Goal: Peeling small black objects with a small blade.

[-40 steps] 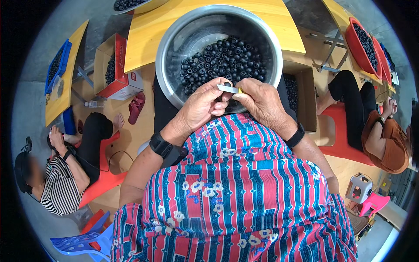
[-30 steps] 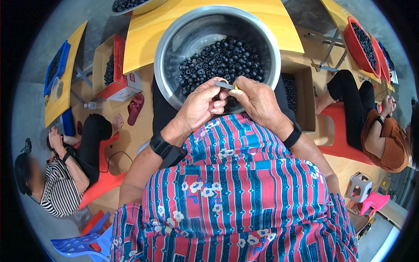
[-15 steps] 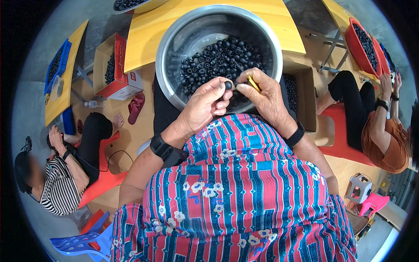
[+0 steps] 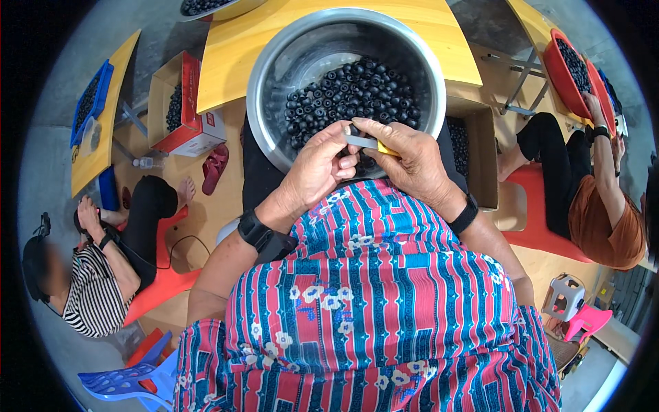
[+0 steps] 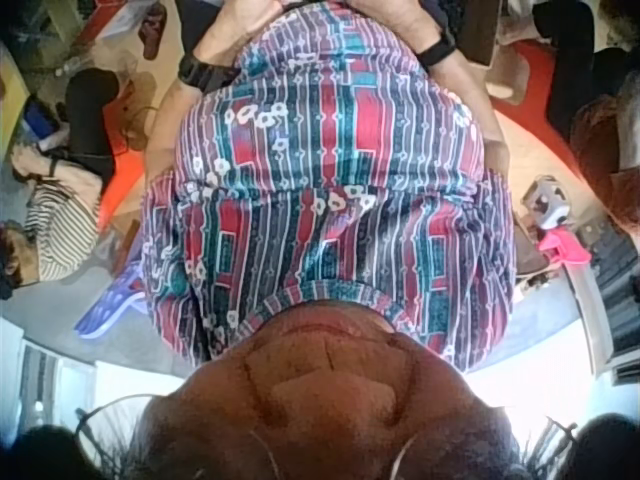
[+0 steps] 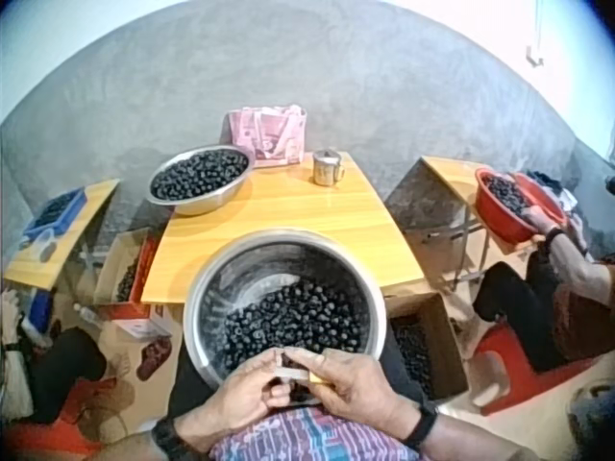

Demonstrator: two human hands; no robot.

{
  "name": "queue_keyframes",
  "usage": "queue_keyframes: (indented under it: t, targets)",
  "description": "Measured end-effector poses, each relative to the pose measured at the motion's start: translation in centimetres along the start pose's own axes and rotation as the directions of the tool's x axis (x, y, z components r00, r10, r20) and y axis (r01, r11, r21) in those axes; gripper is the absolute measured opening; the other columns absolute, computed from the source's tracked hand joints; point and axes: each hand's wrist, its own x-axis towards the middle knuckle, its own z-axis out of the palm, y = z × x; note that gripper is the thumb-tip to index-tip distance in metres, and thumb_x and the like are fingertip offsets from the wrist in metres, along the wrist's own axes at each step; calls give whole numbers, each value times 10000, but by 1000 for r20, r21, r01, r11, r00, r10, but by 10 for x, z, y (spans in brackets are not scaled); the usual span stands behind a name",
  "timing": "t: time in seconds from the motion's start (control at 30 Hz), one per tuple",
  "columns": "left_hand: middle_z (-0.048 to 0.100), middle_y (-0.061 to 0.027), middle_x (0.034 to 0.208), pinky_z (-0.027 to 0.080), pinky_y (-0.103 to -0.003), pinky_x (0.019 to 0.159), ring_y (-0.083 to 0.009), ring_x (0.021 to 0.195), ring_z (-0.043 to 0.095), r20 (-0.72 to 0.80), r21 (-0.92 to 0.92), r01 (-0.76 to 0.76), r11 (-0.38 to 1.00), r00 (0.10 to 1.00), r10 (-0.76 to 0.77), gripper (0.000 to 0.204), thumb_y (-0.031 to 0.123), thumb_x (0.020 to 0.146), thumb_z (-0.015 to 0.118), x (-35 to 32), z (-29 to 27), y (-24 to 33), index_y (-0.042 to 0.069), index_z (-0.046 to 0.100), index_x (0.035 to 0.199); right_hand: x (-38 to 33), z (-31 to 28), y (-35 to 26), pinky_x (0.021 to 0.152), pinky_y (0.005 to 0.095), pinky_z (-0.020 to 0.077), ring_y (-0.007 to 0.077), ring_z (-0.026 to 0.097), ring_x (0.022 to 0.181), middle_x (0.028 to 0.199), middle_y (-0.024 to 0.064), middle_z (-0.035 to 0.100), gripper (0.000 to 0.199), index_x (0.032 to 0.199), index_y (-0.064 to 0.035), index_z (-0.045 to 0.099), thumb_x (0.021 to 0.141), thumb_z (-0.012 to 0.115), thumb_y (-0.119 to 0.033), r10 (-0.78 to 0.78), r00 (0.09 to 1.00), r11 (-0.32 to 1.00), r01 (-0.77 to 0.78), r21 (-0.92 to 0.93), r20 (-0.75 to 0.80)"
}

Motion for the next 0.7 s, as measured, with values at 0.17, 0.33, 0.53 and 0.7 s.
queue_keyframes:
  t: [0.17,0.33,0.53,0.7]
  targets:
    - [495,2,914,357,-204,584,-66,697,410,-12,-54,3,999,1000,-3,205,200,1058,418,-1,1,0,63,531,1162,-2,-2,-2,634,375,525,280,641,717,784,84,608,484,1284,-208,630,817,679,-93,-40,999,985,46,-168,36]
    - [499,-1,926,359,-205,587,-66,703,413,-22,-65,4,998,1000,-6,209,223,1057,433,-1,0,0,64,532,1150,-1,-1,-1,636,371,528,276,641,713,784,83,618,472,1261,-201,643,804,689,-89,-41,999,990,45,-134,33]
    - [516,-14,933,372,-210,579,-86,728,445,-63,-70,-26,997,998,22,212,265,1048,446,-2,-3,6,97,546,1130,-3,-3,2,735,340,539,265,678,815,900,112,682,372,1177,-129,682,814,699,-49,0,999,1000,0,8,-43]
    - [521,-29,941,372,-191,532,-101,731,461,-112,-52,-102,993,989,96,265,349,1039,468,-5,-1,19,98,549,1059,-2,-8,7,885,256,495,100,625,1003,1097,70,709,279,1150,-6,666,872,686,-20,288,930,926,-211,312,-228]
